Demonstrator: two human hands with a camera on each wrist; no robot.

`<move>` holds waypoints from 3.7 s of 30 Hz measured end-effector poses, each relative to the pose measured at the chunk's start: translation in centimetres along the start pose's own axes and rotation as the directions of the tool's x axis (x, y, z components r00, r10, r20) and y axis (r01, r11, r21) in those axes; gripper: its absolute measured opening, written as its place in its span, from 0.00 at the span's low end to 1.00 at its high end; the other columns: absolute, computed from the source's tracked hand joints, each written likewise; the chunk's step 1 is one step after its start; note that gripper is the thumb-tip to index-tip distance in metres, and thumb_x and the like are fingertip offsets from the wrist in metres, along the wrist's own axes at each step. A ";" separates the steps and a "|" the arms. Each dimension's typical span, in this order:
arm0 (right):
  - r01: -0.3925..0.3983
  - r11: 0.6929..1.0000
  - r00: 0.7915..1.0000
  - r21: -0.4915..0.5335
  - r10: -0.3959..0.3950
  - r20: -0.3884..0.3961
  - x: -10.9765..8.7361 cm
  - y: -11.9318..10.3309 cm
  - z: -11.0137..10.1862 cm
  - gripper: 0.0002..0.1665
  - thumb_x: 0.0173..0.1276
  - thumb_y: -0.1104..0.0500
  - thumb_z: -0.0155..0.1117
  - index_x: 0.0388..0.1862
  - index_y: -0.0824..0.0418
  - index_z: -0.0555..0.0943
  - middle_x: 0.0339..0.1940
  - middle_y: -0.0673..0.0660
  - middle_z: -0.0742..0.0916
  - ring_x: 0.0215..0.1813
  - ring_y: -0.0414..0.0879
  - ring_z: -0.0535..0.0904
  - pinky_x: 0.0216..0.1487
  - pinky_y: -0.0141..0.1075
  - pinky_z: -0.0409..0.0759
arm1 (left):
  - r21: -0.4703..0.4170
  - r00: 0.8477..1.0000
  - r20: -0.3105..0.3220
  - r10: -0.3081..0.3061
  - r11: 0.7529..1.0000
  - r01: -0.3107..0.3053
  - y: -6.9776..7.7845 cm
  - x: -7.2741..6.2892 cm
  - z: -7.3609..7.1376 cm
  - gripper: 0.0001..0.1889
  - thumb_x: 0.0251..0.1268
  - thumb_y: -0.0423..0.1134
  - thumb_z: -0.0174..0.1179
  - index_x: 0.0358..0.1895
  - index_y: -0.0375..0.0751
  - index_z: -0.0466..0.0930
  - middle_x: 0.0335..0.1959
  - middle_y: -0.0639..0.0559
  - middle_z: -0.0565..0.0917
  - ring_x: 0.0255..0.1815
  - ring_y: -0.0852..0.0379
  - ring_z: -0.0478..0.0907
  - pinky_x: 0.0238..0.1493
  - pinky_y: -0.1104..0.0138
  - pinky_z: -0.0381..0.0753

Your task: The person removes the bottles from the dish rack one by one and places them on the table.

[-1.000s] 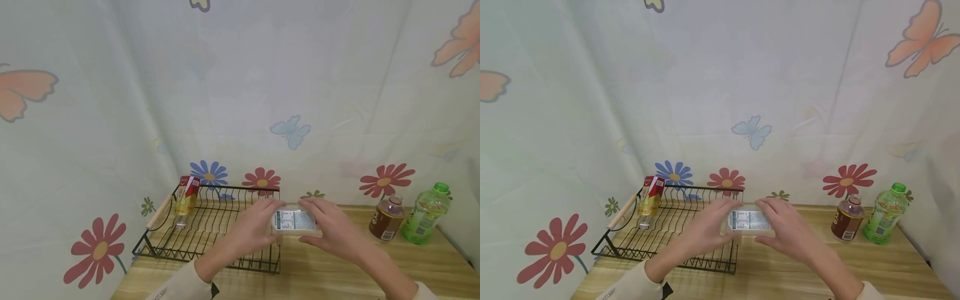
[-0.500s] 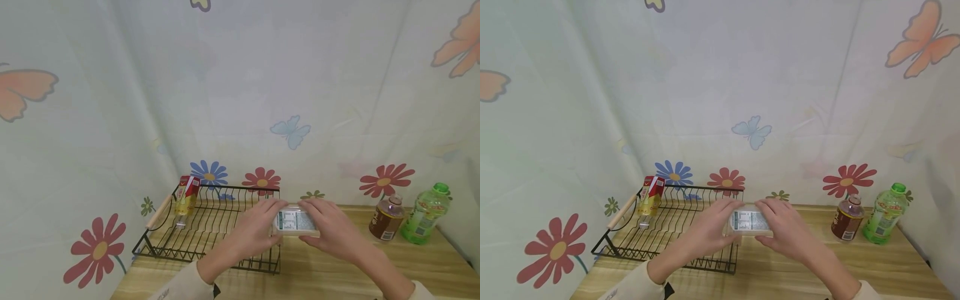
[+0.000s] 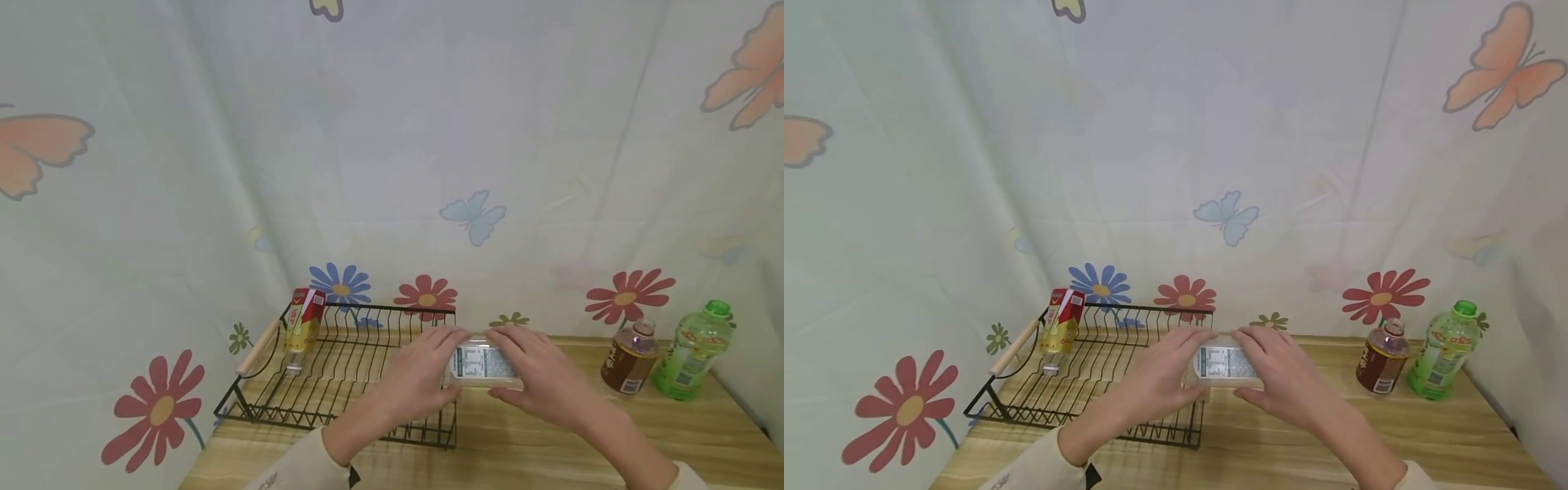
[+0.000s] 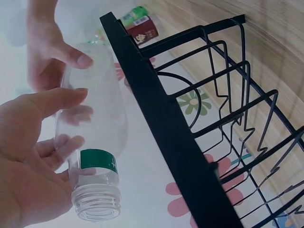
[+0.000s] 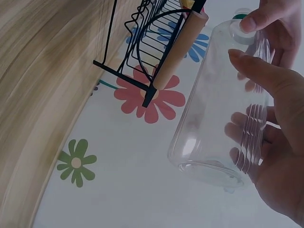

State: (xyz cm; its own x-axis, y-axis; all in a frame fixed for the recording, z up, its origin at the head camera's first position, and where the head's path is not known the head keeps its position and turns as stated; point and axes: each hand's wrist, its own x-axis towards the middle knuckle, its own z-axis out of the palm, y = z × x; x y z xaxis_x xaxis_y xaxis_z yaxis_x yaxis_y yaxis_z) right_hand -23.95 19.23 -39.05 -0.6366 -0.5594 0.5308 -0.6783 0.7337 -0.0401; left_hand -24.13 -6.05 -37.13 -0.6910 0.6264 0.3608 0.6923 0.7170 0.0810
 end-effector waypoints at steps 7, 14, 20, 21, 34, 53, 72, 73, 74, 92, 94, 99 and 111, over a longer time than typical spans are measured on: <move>0.025 1.000 1.000 -0.006 -0.025 0.004 0.1 0.0 0.0 0.55 0.47 0.45 0.92 0.71 0.62 0.76 0.65 0.60 0.83 0.66 0.60 0.78 0.64 0.60 0.79 | -0.016 1.000 0.022 -0.013 1.000 0.014 0.0 -0.1 0.0 0.44 0.59 0.46 0.79 0.79 0.47 0.68 0.74 0.55 0.74 0.73 0.55 0.71 0.69 0.63 0.77; 0.038 0.999 0.999 -0.019 -0.039 -0.025 0.2 -0.2 -0.4 0.54 0.45 0.50 0.93 0.70 0.64 0.77 0.63 0.60 0.84 0.65 0.60 0.79 0.64 0.60 0.78 | -0.005 0.998 0.032 -0.053 0.999 0.053 0.4 -0.2 -0.3 0.45 0.60 0.49 0.79 0.79 0.45 0.67 0.75 0.52 0.72 0.74 0.54 0.69 0.66 0.63 0.79; 0.037 0.999 0.998 -0.023 -0.038 -0.051 0.3 -0.1 -1.2 0.56 0.43 0.53 0.93 0.71 0.64 0.76 0.63 0.61 0.84 0.63 0.61 0.79 0.64 0.61 0.77 | -0.014 0.995 0.028 -0.095 0.995 0.095 0.1 -0.6 -1.6 0.49 0.59 0.57 0.79 0.79 0.41 0.66 0.75 0.48 0.71 0.77 0.49 0.67 0.76 0.57 0.70; 0.032 0.999 0.998 -0.021 -0.033 -0.052 0.3 0.1 -1.3 0.56 0.43 0.53 0.93 0.72 0.64 0.76 0.63 0.62 0.84 0.63 0.61 0.79 0.63 0.61 0.77 | -0.022 0.994 0.031 -0.102 0.994 0.103 -0.1 -0.6 -2.1 0.50 0.59 0.58 0.79 0.80 0.41 0.65 0.76 0.48 0.71 0.77 0.49 0.67 0.76 0.56 0.69; -0.127 0.991 0.990 0.037 0.129 -0.064 -0.8 3.0 -3.4 0.58 0.47 0.57 0.92 0.76 0.63 0.72 0.67 0.65 0.80 0.59 0.61 0.79 0.52 0.56 0.87 | -0.177 0.963 -0.048 -0.267 0.951 0.254 -4.9 -2.8 -6.0 0.52 0.59 0.61 0.77 0.82 0.44 0.62 0.78 0.48 0.67 0.78 0.46 0.66 0.72 0.51 0.75; -0.295 0.930 0.918 0.220 0.340 -0.204 -2.8 6.0 -4.1 0.53 0.52 0.58 0.89 0.75 0.63 0.71 0.59 0.64 0.82 0.50 0.55 0.77 0.37 0.43 0.83 | -0.302 0.874 -0.204 -0.442 0.877 0.373 -12.3 -6.4 -8.6 0.52 0.62 0.54 0.78 0.83 0.39 0.58 0.78 0.41 0.66 0.78 0.40 0.64 0.76 0.43 0.68; -0.433 0.654 0.831 0.620 0.556 -0.006 -5.1 11.0 -2.6 0.46 0.71 0.55 0.77 0.81 0.57 0.63 0.73 0.67 0.73 0.71 0.80 0.70 0.46 0.22 0.80 | -0.447 0.674 -0.210 -0.708 0.683 0.578 -21.9 -8.7 -4.2 0.56 0.67 0.56 0.74 0.85 0.36 0.49 0.81 0.33 0.58 0.80 0.32 0.58 0.74 0.37 0.67; -0.441 0.655 0.828 0.614 0.560 -0.003 -5.2 11.2 -2.5 0.46 0.71 0.54 0.77 0.81 0.57 0.63 0.73 0.66 0.72 0.71 0.77 0.71 0.48 0.24 0.81 | -0.440 0.664 -0.205 -0.719 0.674 0.594 -22.2 -8.8 -3.8 0.56 0.67 0.56 0.74 0.85 0.35 0.48 0.81 0.31 0.57 0.80 0.32 0.57 0.74 0.37 0.66; -0.452 0.657 0.824 0.604 0.566 0.001 -5.3 11.4 -2.3 0.46 0.71 0.54 0.77 0.80 0.57 0.63 0.73 0.65 0.72 0.71 0.73 0.72 0.51 0.26 0.82 | -0.429 0.657 -0.201 -0.727 0.668 0.608 -22.6 -8.9 -3.4 0.56 0.67 0.56 0.74 0.85 0.34 0.48 0.80 0.30 0.57 0.79 0.31 0.57 0.74 0.36 0.65; -0.533 0.621 0.777 0.575 0.629 0.040 -7.8 14.4 2.3 0.50 0.73 0.50 0.75 0.80 0.66 0.57 0.73 0.70 0.73 0.73 0.70 0.68 0.71 0.62 0.72 | -0.361 0.576 -0.107 -0.811 0.571 0.737 -24.6 -9.8 0.7 0.57 0.68 0.53 0.73 0.86 0.32 0.43 0.79 0.25 0.55 0.77 0.27 0.58 0.73 0.34 0.65; -0.546 0.596 0.767 0.589 0.638 0.066 -8.1 14.6 2.6 0.51 0.74 0.48 0.74 0.80 0.67 0.55 0.74 0.73 0.72 0.75 0.74 0.66 0.71 0.67 0.69 | -0.367 0.569 -0.092 -0.817 0.559 0.744 -24.7 -10.0 0.8 0.56 0.69 0.52 0.72 0.85 0.32 0.43 0.79 0.24 0.54 0.77 0.26 0.58 0.73 0.34 0.65; -0.571 0.573 0.756 0.588 0.647 0.104 -8.5 14.7 3.2 0.53 0.73 0.47 0.74 0.81 0.68 0.54 0.75 0.75 0.71 0.76 0.77 0.64 0.68 0.69 0.67 | -0.384 0.570 -0.067 -0.819 0.548 0.743 -25.0 -10.1 1.2 0.55 0.70 0.52 0.71 0.85 0.30 0.42 0.79 0.23 0.55 0.77 0.25 0.59 0.73 0.33 0.65; -0.561 0.589 0.769 0.581 0.631 0.103 -9.1 14.6 4.5 0.53 0.70 0.51 0.78 0.78 0.69 0.56 0.75 0.78 0.69 0.76 0.80 0.62 0.68 0.72 0.65 | -0.385 0.572 -0.080 -0.816 0.555 0.737 -25.9 -10.4 2.4 0.50 0.70 0.55 0.70 0.81 0.27 0.54 0.71 0.26 0.69 0.69 0.29 0.71 0.67 0.36 0.74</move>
State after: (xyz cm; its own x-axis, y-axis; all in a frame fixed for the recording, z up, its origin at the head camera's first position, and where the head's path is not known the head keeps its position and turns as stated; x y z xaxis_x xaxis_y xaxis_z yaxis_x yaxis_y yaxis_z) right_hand -29.69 33.36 -48.27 -0.9551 -0.0073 0.2961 -0.2561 0.5221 -0.8135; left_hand -35.38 -30.41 -45.17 -0.9438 -0.2511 0.2149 -0.0450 0.7419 0.6690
